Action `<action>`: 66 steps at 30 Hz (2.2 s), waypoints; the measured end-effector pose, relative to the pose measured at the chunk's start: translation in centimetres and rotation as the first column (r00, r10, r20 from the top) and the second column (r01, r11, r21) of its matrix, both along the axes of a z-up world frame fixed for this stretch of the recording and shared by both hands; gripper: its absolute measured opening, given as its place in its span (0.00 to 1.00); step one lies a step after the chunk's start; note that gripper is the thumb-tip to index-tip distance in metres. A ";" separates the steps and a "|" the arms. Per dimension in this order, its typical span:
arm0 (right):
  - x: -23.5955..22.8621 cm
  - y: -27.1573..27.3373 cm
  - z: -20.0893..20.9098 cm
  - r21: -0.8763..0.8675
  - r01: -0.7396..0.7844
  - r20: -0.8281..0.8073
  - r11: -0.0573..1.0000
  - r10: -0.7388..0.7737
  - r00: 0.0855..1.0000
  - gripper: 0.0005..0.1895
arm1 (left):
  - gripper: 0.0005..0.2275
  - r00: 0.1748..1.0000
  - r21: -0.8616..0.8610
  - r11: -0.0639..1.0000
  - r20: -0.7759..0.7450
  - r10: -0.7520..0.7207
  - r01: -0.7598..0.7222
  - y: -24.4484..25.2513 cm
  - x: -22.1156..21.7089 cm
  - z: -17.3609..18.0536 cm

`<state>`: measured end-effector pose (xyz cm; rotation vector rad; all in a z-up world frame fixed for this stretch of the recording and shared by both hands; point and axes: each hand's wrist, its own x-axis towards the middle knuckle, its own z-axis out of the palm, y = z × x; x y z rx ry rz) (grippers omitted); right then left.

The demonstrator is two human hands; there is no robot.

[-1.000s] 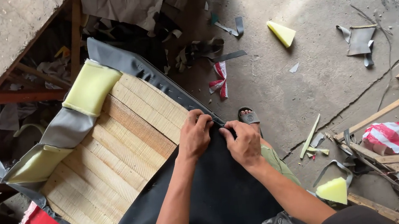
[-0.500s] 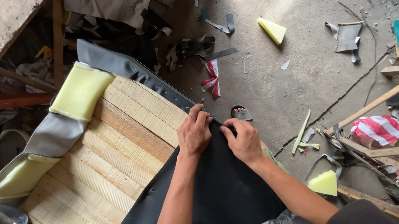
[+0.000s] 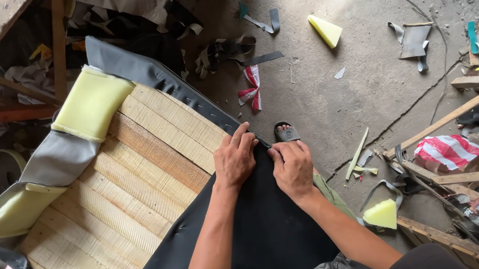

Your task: Fitting and securing a black leather cover onto a wooden seat frame using a pneumatic stapler

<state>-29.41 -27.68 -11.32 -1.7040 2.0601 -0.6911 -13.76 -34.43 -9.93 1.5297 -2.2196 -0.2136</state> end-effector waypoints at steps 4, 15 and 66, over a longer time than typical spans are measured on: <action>-0.3 -0.3 -1.5 -0.003 -0.032 -0.052 0.999 0.032 0.998 0.12 | 0.09 1.000 0.004 1.000 -0.005 0.015 -0.015 -0.1 -0.4 0.0; -2.7 -3.3 -0.4 0.166 -0.161 0.216 0.973 0.124 0.968 0.10 | 0.10 0.995 0.190 0.980 0.085 0.050 -0.066 -0.6 -1.4 0.3; -3.7 -7.4 -4.5 0.396 -0.479 0.918 0.783 -0.341 0.201 0.31 | 0.27 -0.925 0.899 -0.407 0.007 0.380 -0.160 44.1 4.5 11.5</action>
